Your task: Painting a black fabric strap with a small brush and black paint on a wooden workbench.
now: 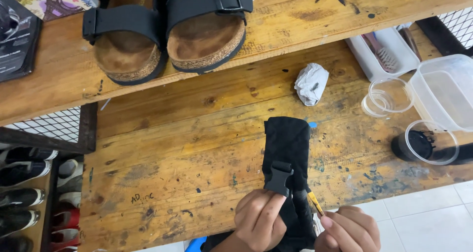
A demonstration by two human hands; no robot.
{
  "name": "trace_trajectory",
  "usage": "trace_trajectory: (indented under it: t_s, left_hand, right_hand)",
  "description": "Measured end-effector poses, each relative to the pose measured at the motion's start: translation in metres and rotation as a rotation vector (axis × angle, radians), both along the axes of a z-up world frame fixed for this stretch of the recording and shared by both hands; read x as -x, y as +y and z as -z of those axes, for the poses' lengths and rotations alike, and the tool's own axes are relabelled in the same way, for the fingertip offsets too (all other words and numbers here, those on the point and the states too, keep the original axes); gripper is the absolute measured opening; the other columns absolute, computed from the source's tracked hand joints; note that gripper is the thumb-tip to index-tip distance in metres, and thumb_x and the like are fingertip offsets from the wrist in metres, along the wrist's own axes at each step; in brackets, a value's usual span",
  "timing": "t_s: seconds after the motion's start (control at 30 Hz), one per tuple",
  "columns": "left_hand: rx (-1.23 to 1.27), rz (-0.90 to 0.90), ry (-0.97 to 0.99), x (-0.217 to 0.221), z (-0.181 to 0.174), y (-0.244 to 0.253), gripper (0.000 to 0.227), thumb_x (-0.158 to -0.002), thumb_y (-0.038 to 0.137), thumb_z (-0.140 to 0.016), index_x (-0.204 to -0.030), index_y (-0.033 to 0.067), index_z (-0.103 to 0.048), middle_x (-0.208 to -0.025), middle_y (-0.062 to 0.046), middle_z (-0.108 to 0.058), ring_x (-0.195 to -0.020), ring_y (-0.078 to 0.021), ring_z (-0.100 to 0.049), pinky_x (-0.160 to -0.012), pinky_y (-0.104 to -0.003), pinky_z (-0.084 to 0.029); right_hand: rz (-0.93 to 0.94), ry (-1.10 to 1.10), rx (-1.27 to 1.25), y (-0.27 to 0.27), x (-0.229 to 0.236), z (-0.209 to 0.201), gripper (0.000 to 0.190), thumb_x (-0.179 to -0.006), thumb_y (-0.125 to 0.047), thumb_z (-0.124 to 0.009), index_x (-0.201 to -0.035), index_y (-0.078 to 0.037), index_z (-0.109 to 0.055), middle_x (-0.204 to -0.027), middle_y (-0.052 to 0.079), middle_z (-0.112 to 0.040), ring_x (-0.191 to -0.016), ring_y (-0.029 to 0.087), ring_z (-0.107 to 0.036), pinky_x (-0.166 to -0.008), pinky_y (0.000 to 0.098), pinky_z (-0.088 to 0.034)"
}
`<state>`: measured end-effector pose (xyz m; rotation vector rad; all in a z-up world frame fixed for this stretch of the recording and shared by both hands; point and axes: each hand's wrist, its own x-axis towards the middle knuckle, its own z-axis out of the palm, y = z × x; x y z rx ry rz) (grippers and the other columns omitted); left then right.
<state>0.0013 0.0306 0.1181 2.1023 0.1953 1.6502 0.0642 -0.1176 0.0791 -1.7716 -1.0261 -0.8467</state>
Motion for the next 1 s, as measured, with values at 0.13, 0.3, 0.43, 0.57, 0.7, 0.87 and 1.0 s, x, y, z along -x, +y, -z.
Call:
trace_trajectory:
  t_s: [0.13, 0.3, 0.43, 0.57, 0.7, 0.87, 1.0]
  left_hand:
    - [0.030, -0.010, 0.052, 0.004, 0.003, -0.001, 0.029, -0.091, -0.010, -0.046, -0.090, 0.0013, -0.074, -0.080, -0.015, -0.067, -0.060, -0.0274, -0.070, -0.053, -0.037, -0.061]
    - [0.068, -0.014, 0.047, 0.003, 0.011, -0.004, 0.027, -0.093, -0.009, -0.049, -0.089, 0.0012, -0.073, -0.078, -0.015, -0.067, -0.059, -0.0270, -0.071, -0.051, -0.036, -0.061]
    - [0.059, -0.040, 0.032, 0.002, 0.010, -0.004, 0.029, -0.093, -0.006, -0.047, -0.088, 0.0027, -0.074, -0.077, -0.014, -0.069, -0.059, -0.0260, -0.072, -0.052, -0.035, -0.062]
    - [0.051, -0.036, 0.017, 0.000, 0.008, -0.003, 0.027, -0.092, -0.007, -0.049, -0.087, 0.0020, -0.074, -0.076, -0.014, -0.069, -0.059, -0.0259, -0.072, -0.051, -0.035, -0.062]
    - [0.026, -0.022, 0.035, -0.001, 0.001, -0.004, 0.028, -0.089, -0.011, -0.048, -0.087, 0.0011, -0.073, -0.076, -0.014, -0.067, -0.058, -0.0253, -0.070, -0.050, -0.034, -0.059]
    - [-0.033, -0.014, 0.011, -0.004, -0.010, -0.002, 0.028, -0.088, -0.013, -0.047, -0.087, -0.0002, -0.072, -0.075, -0.013, -0.065, -0.055, -0.0234, -0.067, -0.047, -0.033, -0.054]
    - [-0.022, -0.025, 0.051, -0.004, -0.016, -0.004, 0.032, -0.085, -0.016, -0.046, -0.088, 0.0018, -0.073, -0.076, -0.012, -0.066, -0.054, -0.0222, -0.065, -0.048, -0.032, -0.054]
  right_hand:
    - [0.001, 0.020, -0.010, 0.003, -0.001, 0.001, 0.028, -0.100, -0.022, -0.048, -0.093, -0.004, -0.069, -0.083, 0.008, -0.070, -0.073, 0.023, -0.063, -0.069, 0.0360, -0.059]
    - [0.017, 0.038, -0.050, 0.005, 0.002, 0.000, 0.028, -0.103, -0.020, -0.046, -0.092, -0.005, -0.067, -0.082, 0.007, -0.068, -0.073, 0.022, -0.061, -0.069, 0.0336, -0.057]
    - [0.015, 0.059, -0.030, 0.003, 0.003, 0.001, 0.028, -0.101, -0.023, -0.048, -0.093, -0.005, -0.068, -0.083, 0.008, -0.070, -0.074, 0.023, -0.063, -0.070, 0.0346, -0.059]
    - [0.007, 0.070, -0.037, 0.002, 0.006, -0.002, 0.028, -0.099, -0.022, -0.049, -0.086, -0.005, -0.068, -0.079, 0.006, -0.068, -0.072, 0.021, -0.062, -0.069, 0.0318, -0.058]
    - [-0.016, 0.015, -0.005, 0.004, 0.003, -0.003, 0.027, -0.098, -0.022, -0.050, -0.088, -0.006, -0.069, -0.079, 0.005, -0.070, -0.071, 0.020, -0.062, -0.067, 0.0323, -0.058]
    - [-0.024, 0.029, 0.015, 0.000, 0.006, -0.002, 0.027, -0.096, -0.024, -0.052, -0.083, -0.007, -0.069, -0.075, 0.004, -0.069, -0.069, 0.019, -0.061, -0.066, 0.0305, -0.056]
    - [-0.019, 0.031, 0.011, 0.006, 0.008, -0.009, 0.025, -0.099, -0.023, -0.051, -0.094, -0.007, -0.070, -0.084, 0.007, -0.072, -0.074, 0.020, -0.065, -0.069, 0.0326, -0.058]
